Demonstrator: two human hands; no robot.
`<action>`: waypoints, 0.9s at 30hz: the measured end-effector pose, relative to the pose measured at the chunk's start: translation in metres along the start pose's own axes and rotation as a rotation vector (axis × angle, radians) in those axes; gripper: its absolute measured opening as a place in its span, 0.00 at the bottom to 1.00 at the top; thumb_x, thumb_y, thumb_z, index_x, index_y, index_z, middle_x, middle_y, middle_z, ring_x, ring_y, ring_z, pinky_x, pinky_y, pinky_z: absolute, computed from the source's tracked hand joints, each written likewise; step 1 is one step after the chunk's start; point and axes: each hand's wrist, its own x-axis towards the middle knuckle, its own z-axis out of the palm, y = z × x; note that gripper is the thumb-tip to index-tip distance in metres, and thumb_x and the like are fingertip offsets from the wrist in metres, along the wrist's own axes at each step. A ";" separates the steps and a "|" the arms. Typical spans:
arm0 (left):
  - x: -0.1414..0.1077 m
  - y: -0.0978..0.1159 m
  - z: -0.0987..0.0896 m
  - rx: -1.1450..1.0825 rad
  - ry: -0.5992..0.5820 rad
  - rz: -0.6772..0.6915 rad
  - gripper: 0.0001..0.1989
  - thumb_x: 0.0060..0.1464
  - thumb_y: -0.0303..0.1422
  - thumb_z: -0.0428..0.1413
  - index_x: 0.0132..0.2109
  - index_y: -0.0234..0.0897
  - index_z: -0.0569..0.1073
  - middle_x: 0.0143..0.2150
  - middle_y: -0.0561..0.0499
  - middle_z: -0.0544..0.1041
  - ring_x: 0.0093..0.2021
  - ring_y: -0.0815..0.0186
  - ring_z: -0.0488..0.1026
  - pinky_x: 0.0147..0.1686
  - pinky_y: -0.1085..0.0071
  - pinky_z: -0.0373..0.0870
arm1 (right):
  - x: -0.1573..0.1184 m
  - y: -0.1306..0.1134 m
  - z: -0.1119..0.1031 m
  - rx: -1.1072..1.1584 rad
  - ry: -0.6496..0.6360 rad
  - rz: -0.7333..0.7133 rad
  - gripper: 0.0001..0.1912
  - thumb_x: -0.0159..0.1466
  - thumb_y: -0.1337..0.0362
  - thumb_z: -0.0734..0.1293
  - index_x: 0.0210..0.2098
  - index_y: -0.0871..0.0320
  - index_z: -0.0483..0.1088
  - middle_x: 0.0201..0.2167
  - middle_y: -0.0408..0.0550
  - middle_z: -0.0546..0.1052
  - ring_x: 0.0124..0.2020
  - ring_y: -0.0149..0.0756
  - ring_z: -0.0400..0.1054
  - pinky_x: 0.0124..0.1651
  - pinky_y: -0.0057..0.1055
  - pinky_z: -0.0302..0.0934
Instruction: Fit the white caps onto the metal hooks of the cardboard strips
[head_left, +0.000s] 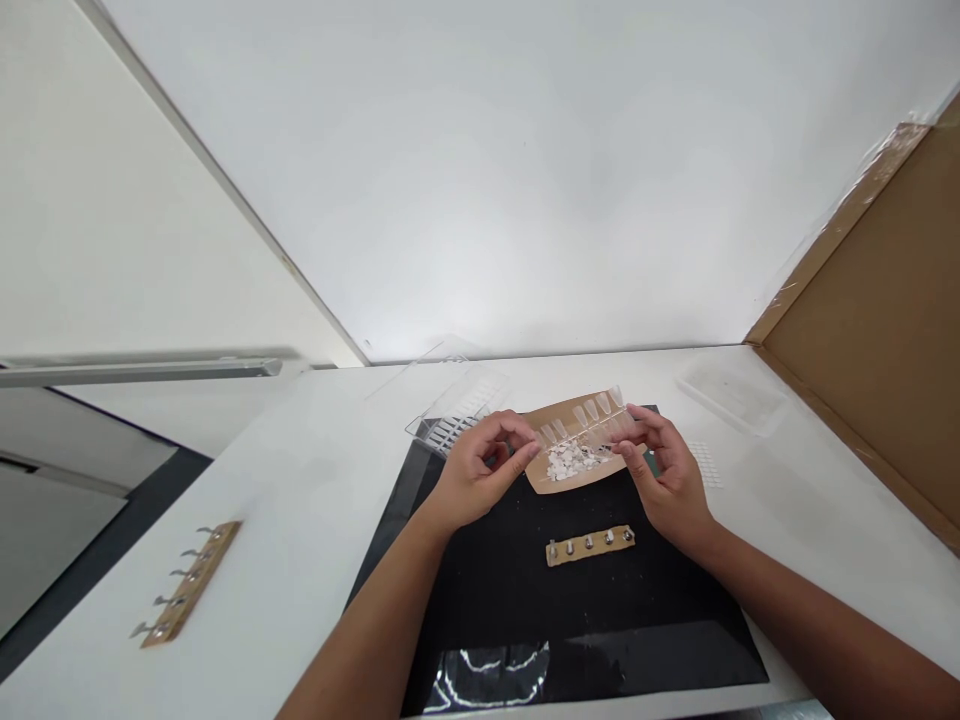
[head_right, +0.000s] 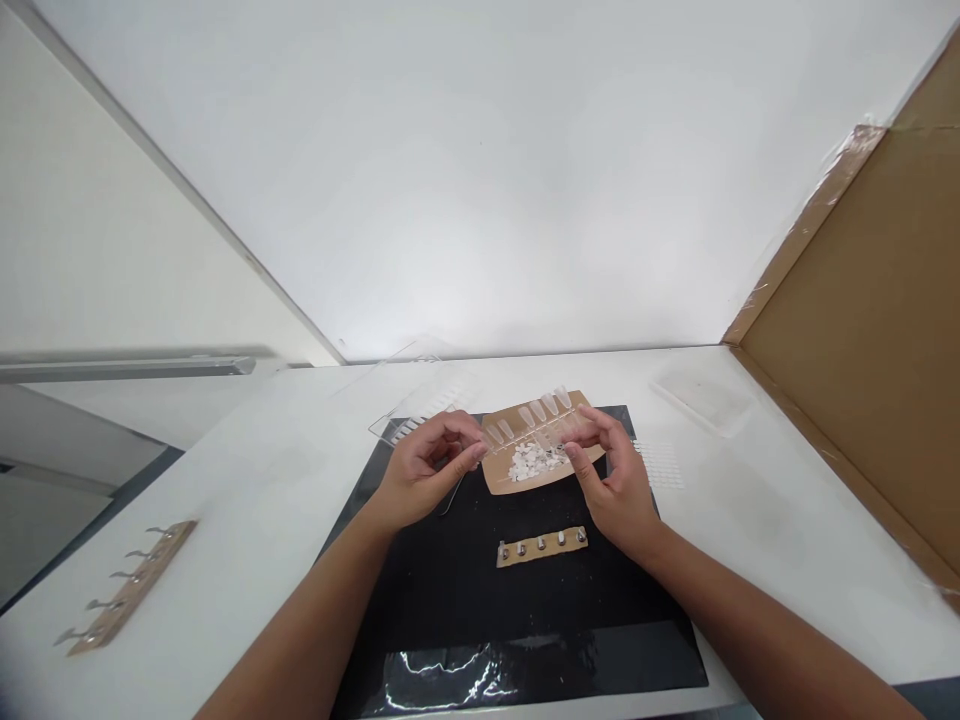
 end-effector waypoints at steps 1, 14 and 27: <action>0.000 -0.001 0.001 -0.008 -0.005 -0.005 0.06 0.68 0.38 0.60 0.45 0.41 0.76 0.38 0.49 0.77 0.30 0.68 0.71 0.27 0.70 0.70 | 0.000 0.000 0.000 0.018 0.006 0.008 0.22 0.76 0.52 0.67 0.65 0.51 0.67 0.45 0.51 0.82 0.46 0.42 0.79 0.55 0.44 0.74; 0.000 -0.011 0.010 -0.046 0.130 -0.077 0.09 0.68 0.38 0.62 0.49 0.41 0.72 0.38 0.51 0.75 0.33 0.69 0.72 0.29 0.73 0.68 | 0.005 -0.005 0.000 0.233 -0.020 0.160 0.13 0.72 0.51 0.72 0.48 0.53 0.77 0.35 0.45 0.81 0.36 0.36 0.77 0.45 0.34 0.75; 0.001 -0.007 0.017 0.367 0.174 0.126 0.13 0.68 0.34 0.59 0.57 0.41 0.73 0.44 0.48 0.79 0.37 0.65 0.74 0.31 0.70 0.70 | 0.003 -0.007 0.004 0.194 -0.029 0.150 0.14 0.72 0.50 0.72 0.47 0.54 0.77 0.35 0.46 0.80 0.37 0.38 0.77 0.45 0.36 0.75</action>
